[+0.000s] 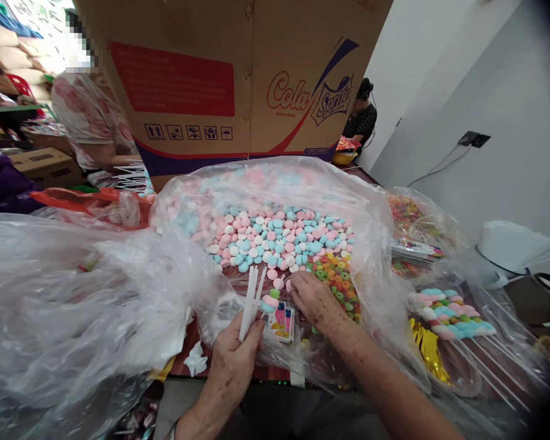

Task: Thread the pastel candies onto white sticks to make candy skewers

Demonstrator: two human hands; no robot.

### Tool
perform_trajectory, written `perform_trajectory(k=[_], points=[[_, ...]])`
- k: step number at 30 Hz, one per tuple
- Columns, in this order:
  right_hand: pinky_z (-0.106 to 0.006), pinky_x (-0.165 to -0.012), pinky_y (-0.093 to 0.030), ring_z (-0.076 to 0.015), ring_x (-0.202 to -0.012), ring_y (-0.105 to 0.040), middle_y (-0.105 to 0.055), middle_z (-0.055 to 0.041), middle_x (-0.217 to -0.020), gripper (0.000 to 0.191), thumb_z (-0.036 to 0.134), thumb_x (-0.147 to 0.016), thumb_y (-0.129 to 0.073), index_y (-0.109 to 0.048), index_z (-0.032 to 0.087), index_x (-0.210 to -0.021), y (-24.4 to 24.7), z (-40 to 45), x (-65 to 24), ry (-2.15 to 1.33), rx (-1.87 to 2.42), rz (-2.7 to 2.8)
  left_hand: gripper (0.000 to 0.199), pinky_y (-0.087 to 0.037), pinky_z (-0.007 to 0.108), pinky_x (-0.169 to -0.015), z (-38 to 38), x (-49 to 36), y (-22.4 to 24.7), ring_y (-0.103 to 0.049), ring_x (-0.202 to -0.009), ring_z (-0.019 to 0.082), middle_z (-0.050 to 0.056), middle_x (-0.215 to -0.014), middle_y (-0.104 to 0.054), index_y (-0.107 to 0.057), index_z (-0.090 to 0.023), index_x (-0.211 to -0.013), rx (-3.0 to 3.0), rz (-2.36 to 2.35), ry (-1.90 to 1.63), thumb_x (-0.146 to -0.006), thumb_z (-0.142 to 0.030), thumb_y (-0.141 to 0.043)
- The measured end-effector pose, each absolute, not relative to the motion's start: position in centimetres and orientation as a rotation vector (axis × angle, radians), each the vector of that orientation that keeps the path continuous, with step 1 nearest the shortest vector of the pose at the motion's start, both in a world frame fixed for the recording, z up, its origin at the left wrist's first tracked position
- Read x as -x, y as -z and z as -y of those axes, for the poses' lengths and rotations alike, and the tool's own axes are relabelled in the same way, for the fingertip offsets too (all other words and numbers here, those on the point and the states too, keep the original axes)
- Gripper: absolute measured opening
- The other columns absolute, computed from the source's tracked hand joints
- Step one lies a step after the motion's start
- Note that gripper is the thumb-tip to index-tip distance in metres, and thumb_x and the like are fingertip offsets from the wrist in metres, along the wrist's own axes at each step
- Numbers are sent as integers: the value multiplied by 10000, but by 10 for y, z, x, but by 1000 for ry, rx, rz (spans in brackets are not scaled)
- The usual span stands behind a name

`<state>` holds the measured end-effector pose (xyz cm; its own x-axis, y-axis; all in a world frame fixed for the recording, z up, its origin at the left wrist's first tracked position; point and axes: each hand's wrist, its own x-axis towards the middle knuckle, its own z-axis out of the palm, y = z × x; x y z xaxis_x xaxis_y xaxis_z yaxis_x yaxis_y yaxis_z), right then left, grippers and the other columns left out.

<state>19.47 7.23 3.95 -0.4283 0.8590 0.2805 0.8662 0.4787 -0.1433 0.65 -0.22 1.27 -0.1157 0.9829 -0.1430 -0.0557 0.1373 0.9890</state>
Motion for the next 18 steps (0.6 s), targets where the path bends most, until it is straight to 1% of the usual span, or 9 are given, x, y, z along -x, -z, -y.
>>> perform_trajectory(k=[3,5,7,10,12,15,18], points=[[-305,-832,-446,-216,-898,-556,-630,-88,-898,146,80,-888,-474,-587,165,-851,-38,-73,-197,84,1459,2424,348,-318,220,-395,3,-7,-12,-441,-412,113,-48,-492,-537,-711,-172,-811,-1006,-1326,-1219,-761,-514,-672],[-309,-807,-455,-219,-873,-560,-632,-87,-872,137,99,-896,-484,-601,158,-856,-34,-72,-198,144,1457,2401,358,-319,219,-395,3,-7,-10,-440,-413,115,-52,-489,-530,-712,-169,-841,-1005,-1328,-1240,-766,-516,-666],[-313,-783,-462,-223,-865,-562,-634,-86,-870,127,119,-903,-497,-619,156,-904,-30,-70,-199,213,1442,2378,362,-328,219,-403,2,-7,-8,-452,-429,121,-50,-490,-529,-711,-163,-848,-1015,-1326,-1252,-769,-513,-663],[-315,-812,-466,-226,-926,-561,-642,-86,-927,165,117,-909,-508,-632,167,-1006,-25,-68,-201,259,1366,2402,361,-324,215,-399,1,-8,-5,-450,-435,119,-46,-496,-531,-711,-156,-848,-1029,-1323,-1243,-777,-507,-658],[-318,-842,-468,-226,-966,-556,-645,-89,-973,183,112,-911,-512,-633,171,-1034,-24,-68,-202,228,1317,2450,366,-311,211,-387,1,-8,-4,-433,-421,111,-49,-492,-525,-711,-155,-862,-1026,-1329,-1240,-779,-507,-655],[-327,-847,-475,-224,-964,-558,-650,-88,-992,194,91,-902,-509,-637,175,-1022,-24,-69,-202,152,1304,2480,384,-308,211,-379,1,-8,-5,-424,-406,107,-53,-490,-526,-711,-151,-892,-1020,-1332,-1234,-778,-514,-655],[-345,-836,-475,-231,-919,-566,-656,-90,-927,186,76,-891,-494,-646,169,-943,-26,-72,-200,98,1342,2420,371,-315,214,-385,2,-7,-6,-425,-402,107,-57,-488,-527,-708,-157,-881,-1028,-1334,-1223,-782,-511,-654]])
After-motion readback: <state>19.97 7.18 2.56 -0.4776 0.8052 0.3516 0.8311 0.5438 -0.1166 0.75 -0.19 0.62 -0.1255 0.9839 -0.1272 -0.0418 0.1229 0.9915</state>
